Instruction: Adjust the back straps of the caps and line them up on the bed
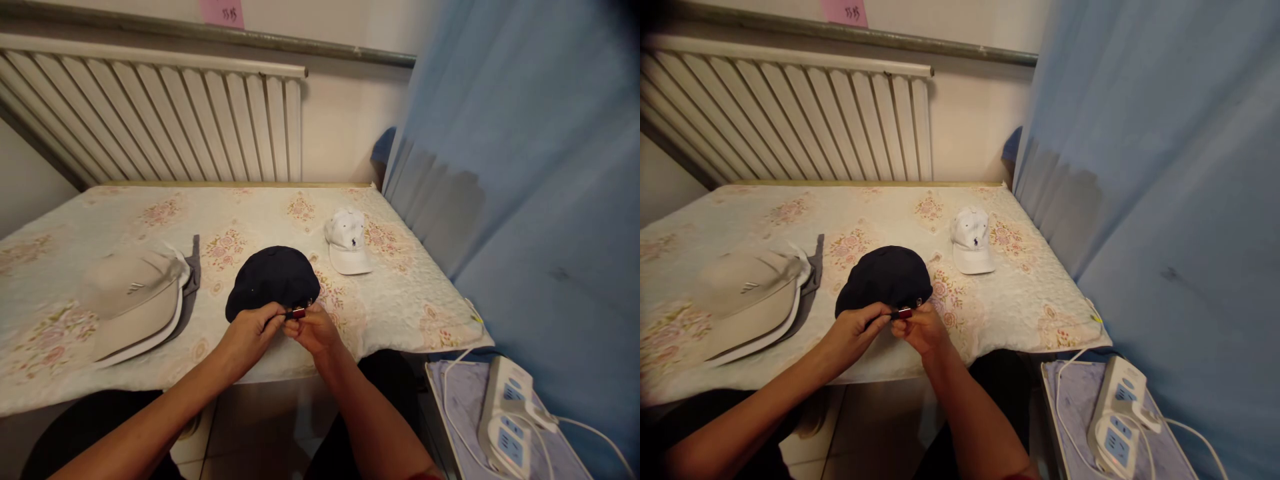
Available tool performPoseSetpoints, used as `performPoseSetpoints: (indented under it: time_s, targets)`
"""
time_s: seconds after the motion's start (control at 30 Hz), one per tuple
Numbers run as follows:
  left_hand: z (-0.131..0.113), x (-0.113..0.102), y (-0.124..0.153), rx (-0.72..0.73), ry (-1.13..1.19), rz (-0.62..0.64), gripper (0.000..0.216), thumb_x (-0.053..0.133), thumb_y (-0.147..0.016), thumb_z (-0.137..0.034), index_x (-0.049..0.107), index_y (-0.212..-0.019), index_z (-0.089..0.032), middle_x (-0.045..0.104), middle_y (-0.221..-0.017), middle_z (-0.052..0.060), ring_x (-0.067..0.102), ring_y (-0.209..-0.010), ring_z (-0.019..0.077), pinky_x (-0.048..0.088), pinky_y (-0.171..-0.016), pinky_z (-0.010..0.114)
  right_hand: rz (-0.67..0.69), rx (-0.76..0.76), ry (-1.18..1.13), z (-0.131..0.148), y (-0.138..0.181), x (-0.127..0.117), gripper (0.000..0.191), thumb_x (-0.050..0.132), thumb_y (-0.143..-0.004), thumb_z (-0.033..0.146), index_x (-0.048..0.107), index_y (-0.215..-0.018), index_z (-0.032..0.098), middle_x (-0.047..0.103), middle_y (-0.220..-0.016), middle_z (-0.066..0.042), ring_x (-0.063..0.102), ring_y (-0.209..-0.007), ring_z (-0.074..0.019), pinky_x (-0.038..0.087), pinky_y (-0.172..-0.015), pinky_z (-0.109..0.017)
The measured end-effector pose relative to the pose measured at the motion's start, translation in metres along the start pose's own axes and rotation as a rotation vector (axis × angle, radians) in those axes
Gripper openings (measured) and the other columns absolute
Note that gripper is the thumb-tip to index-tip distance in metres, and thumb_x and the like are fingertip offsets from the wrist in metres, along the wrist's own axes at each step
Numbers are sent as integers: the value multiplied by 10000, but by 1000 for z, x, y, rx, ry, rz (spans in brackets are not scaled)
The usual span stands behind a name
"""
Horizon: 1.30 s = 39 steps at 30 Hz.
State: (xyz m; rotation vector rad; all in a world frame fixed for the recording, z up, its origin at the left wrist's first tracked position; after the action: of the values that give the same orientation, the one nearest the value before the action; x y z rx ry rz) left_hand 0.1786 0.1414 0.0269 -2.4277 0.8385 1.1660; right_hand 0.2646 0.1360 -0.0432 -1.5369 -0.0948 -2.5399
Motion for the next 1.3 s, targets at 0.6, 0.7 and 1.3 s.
performPoseSetpoints:
  time_s: [0.6, 0.7, 1.3]
  targets:
    - [-4, 4, -5, 59, 31, -100, 207, 393, -898, -275, 551, -800, -186, 578, -719, 5, 557, -674, 149, 400, -650, 263, -88, 26, 20, -5, -1, -10, 226, 810, -543, 135, 589, -588, 145, 541, -532, 37, 436, -454, -65, 326, -441, -206]
    - [-11, -2, -3, 133, 22, -164, 204, 384, -870, -210, 583, -840, -176, 579, -792, 35, 571, -758, 164, 431, -713, 282, -62, 3, -3, -3, 0, -6, 249, 810, -555, 134, 561, -557, 150, 497, -507, 51, 427, -453, -68, 323, -441, -211]
    - [-7, -8, 1, 68, 20, -246, 70, 481, -839, -232, 543, -850, -201, 621, -834, 23, 600, -792, 172, 470, -729, 299, -132, -59, 92, -4, -2, -9, 229, 793, -549, 136, 604, -676, 163, 626, -593, 28, 520, -454, -83, 406, -425, -204]
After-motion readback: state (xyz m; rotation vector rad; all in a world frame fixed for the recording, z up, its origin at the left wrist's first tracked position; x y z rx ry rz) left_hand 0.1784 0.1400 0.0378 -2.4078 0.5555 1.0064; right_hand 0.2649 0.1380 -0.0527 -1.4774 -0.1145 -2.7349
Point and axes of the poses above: each hand's wrist, its own y-axis away from the middle knuckle, its own x-axis out of the palm, z = x × y, the point moved 8 cm from there along -y, towards the middle knuckle
